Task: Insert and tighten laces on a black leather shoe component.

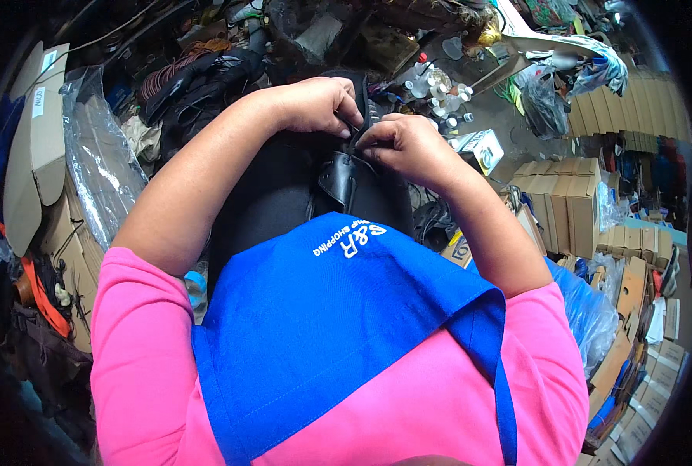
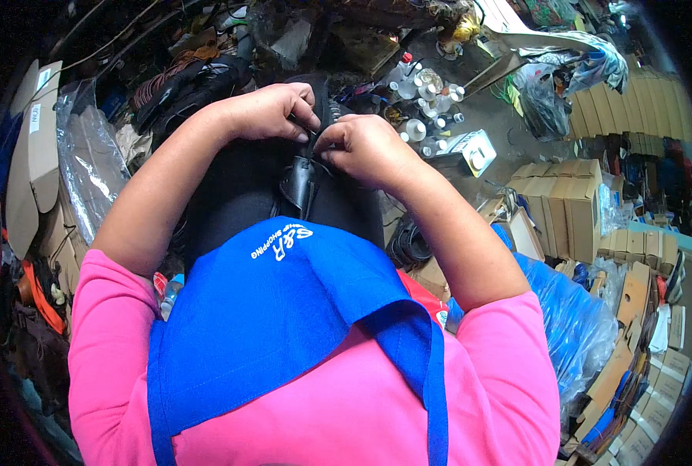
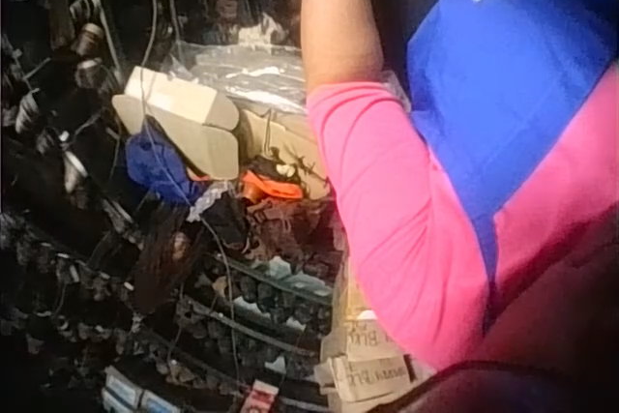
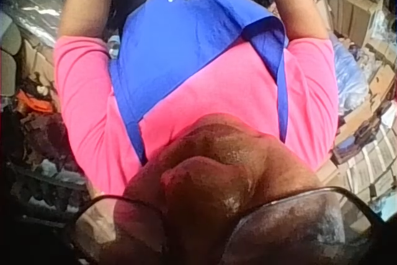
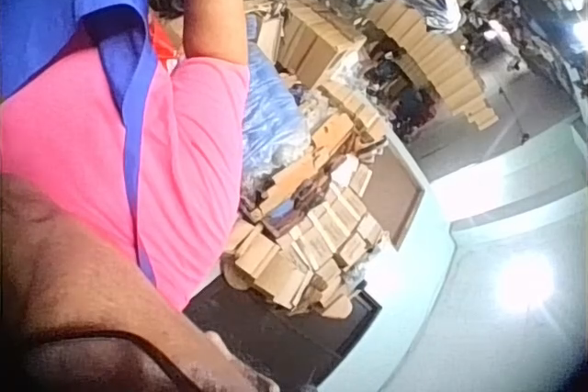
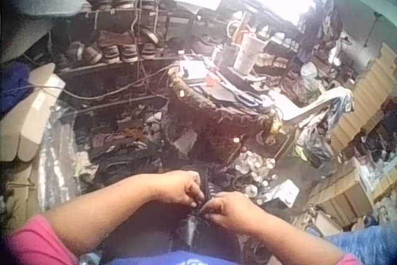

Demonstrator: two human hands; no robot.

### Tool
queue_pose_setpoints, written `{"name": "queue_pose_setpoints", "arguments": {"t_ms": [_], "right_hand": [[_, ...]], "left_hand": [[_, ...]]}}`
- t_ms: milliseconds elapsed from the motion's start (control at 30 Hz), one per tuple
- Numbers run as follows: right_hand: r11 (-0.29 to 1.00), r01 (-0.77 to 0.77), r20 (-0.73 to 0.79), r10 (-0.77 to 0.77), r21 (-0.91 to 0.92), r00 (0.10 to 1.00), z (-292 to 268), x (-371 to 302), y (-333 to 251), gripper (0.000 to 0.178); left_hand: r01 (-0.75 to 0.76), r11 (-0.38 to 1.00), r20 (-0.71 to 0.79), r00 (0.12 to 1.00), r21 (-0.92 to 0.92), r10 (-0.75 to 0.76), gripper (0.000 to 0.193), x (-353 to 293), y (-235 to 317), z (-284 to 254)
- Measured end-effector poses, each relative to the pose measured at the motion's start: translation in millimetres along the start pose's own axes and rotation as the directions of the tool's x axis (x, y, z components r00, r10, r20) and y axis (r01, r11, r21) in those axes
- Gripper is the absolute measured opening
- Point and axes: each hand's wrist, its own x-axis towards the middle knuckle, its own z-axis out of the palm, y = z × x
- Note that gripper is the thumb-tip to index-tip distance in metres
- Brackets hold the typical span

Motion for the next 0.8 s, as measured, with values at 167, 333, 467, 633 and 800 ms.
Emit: {"name": "queue_pose_setpoints", "arguments": {"t_ms": [167, 333, 467, 633, 800], "right_hand": [[0.967, -0.139, 0.115, 0.116, 0.215, 0.987, -3, -4, 16, 0.021], [0.930, -0.156, 0.198, 0.093, 0.332, 0.976, -1, -4, 36, 0.026], [0.893, -0.139, 0.223, 0.044, 0.427, 0.974, 3, -4, 50, 0.027], [0.859, -0.115, 0.217, 0.005, 0.499, 0.976, 5, -7, 55, 0.028], [0.877, -0.060, 0.130, -0.003, 0.476, 0.992, 15, -9, 58, 0.028]], "left_hand": [[-0.042, 0.998, -0.022, 0.999, 0.039, 0.043, 0.040, -5, -1, 1], [-0.041, 0.997, -0.051, 0.998, 0.064, 0.045, 0.046, -3, -3, 6], [-0.037, 0.998, -0.067, 0.997, 0.051, 0.040, 0.047, -3, -4, 9], [-0.028, 0.999, -0.100, 0.994, 0.040, 0.032, 0.046, -5, -3, 11], [-0.027, 0.997, -0.155, 0.987, 0.067, 0.037, 0.046, -6, -1, 17]]}}
